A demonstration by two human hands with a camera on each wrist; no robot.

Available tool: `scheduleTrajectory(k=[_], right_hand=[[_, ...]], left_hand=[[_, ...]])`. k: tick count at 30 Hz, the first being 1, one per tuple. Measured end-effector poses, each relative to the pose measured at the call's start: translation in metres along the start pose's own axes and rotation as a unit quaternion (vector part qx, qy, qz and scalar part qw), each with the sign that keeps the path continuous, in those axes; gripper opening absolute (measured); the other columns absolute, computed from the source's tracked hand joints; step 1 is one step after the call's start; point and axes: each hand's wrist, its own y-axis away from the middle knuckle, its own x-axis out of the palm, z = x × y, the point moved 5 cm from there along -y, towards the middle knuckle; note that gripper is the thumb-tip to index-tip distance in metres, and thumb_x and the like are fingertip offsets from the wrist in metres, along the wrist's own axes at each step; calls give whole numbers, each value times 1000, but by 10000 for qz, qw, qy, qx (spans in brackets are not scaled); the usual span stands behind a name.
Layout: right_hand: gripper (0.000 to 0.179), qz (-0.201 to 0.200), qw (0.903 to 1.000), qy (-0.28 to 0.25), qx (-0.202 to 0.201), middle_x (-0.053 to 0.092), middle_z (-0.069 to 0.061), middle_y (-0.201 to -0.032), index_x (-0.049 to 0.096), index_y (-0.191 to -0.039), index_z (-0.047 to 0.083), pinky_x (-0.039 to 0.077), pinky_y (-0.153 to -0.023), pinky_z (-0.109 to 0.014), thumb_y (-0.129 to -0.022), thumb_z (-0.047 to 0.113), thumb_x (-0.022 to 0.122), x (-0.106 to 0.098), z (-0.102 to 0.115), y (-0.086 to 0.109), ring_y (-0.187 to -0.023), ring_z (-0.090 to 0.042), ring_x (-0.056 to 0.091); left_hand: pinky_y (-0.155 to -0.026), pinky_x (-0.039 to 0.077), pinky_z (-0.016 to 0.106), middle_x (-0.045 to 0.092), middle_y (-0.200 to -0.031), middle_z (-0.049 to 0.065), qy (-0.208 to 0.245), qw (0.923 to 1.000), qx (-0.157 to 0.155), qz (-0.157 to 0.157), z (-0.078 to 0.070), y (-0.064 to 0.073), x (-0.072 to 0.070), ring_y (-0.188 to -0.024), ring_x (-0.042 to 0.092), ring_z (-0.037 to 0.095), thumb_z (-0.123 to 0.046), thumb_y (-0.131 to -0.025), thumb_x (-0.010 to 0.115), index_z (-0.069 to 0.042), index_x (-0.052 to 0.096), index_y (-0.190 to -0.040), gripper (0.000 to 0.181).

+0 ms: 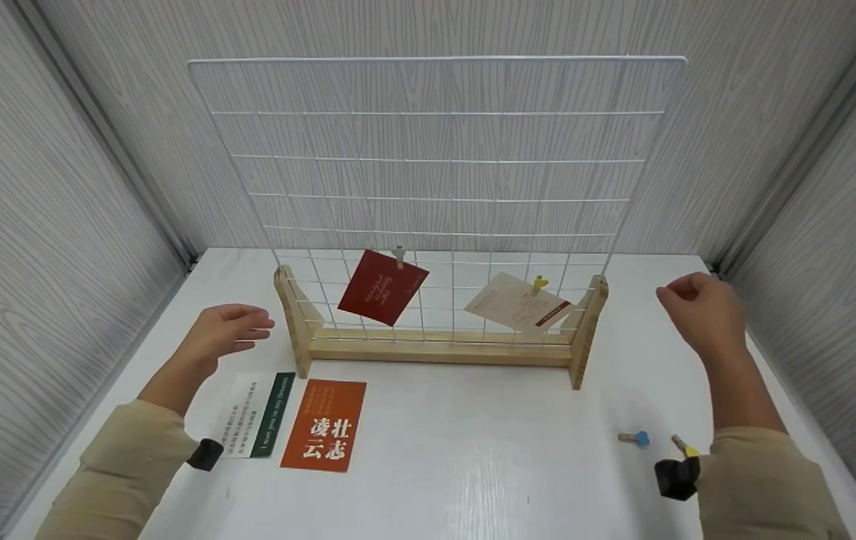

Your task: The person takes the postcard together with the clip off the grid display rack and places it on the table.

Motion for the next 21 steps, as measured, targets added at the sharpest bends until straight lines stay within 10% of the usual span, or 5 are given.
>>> scheduleTrajectory(k=[3,11,21], right_hand=[[53,13,10000,-19,-56,48,-25,-98,47,-107,-12,39,-64,-33,-87,37,42,2,6,-2,-85,-31,45],[45,93,9991,-258,-328,50,-20,-96,49,-106,-9,39,-56,-15,-87,32,46,10,25,-6,-73,-11,46],[44,136,9974,-416,-580,51,-19,-94,51,-104,-8,39,-60,-24,-87,32,47,27,54,-11,-80,-24,44]], left_hand=[[-74,41,50,60,-97,7,-113,9999,61,-40,11,-17,2,-84,58,21,-42,-77,61,-8,58,-103,44],[-78,42,38,55,-101,18,-17,10000,8,-97,-84,51,15,-93,53,31,-15,-85,54,8,51,-108,33],[-78,44,35,58,-92,17,87,9989,380,-241,-99,49,29,-84,56,26,-8,-80,58,7,58,-97,22]])
